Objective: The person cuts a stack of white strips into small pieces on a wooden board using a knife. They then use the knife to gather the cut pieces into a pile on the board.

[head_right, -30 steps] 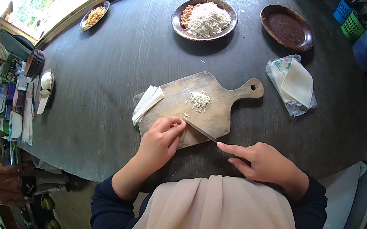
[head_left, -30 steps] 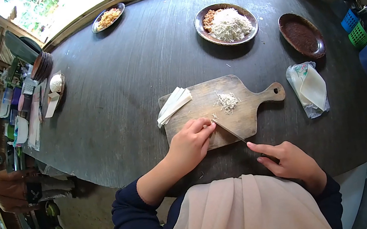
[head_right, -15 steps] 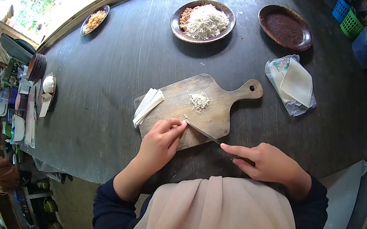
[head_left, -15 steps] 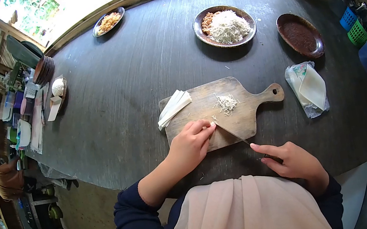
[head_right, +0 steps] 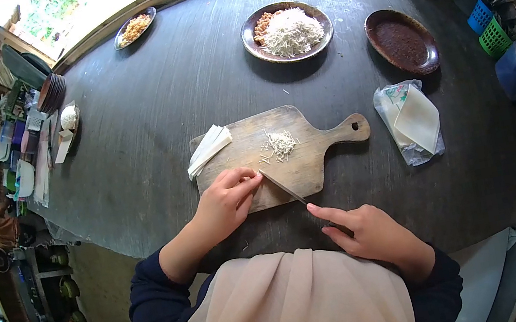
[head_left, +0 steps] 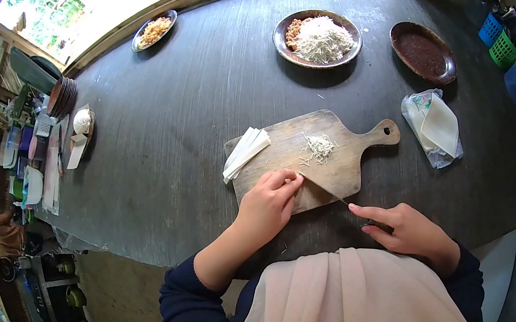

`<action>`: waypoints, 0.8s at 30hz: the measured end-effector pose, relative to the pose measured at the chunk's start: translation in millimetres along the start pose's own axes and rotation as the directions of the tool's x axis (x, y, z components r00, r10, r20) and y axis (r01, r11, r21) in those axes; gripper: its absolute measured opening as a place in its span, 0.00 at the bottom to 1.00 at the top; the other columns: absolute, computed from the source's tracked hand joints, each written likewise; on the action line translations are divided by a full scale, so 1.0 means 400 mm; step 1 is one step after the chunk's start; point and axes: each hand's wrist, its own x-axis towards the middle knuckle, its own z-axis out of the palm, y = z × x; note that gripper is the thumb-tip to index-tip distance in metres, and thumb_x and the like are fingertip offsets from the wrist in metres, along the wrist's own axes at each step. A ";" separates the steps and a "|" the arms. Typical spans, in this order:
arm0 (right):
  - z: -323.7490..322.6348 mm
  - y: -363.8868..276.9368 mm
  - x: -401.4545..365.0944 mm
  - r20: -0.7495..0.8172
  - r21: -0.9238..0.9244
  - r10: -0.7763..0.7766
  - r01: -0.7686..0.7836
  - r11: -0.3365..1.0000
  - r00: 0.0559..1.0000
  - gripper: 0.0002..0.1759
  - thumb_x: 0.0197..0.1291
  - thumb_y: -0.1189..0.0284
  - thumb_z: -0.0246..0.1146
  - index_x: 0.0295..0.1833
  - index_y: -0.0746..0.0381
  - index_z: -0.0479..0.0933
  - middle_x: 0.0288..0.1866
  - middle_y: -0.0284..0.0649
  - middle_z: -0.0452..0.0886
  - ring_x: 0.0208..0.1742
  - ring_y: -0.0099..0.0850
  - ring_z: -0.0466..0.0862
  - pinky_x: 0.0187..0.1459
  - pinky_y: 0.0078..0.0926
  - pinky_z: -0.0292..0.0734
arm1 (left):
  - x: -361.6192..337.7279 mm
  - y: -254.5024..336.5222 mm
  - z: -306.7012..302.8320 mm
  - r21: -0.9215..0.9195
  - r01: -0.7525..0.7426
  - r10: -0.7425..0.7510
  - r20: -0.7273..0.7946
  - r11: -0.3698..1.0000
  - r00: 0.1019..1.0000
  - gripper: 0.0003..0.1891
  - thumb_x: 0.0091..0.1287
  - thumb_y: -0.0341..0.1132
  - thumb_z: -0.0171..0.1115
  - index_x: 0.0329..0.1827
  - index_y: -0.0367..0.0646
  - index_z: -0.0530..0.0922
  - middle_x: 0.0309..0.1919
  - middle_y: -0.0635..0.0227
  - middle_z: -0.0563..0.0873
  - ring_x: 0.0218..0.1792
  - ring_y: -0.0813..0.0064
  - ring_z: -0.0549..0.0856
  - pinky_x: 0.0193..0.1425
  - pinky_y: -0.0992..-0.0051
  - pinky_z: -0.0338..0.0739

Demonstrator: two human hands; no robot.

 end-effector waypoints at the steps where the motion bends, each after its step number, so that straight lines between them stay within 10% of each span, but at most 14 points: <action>1: -0.001 0.000 0.000 0.001 -0.010 -0.005 0.005 1.000 1.000 0.28 0.64 0.73 0.66 0.70 0.52 0.74 0.26 0.50 0.81 0.20 0.46 0.79 0.26 0.36 0.74 | 0.000 0.000 -0.001 0.000 -0.002 0.002 0.003 1.000 1.000 0.18 0.60 0.22 0.64 0.55 0.40 0.83 0.51 0.64 0.83 0.50 0.62 0.83 0.53 0.68 0.80; 24: -0.032 -0.008 -0.015 0.075 -0.080 0.038 -0.032 0.996 0.996 0.28 0.64 0.72 0.66 0.70 0.50 0.74 0.23 0.50 0.80 0.19 0.47 0.79 0.26 0.37 0.75 | 0.000 0.004 0.002 0.008 0.009 -0.009 0.003 1.000 1.000 0.19 0.59 0.23 0.65 0.55 0.42 0.83 0.50 0.63 0.83 0.50 0.62 0.83 0.55 0.68 0.80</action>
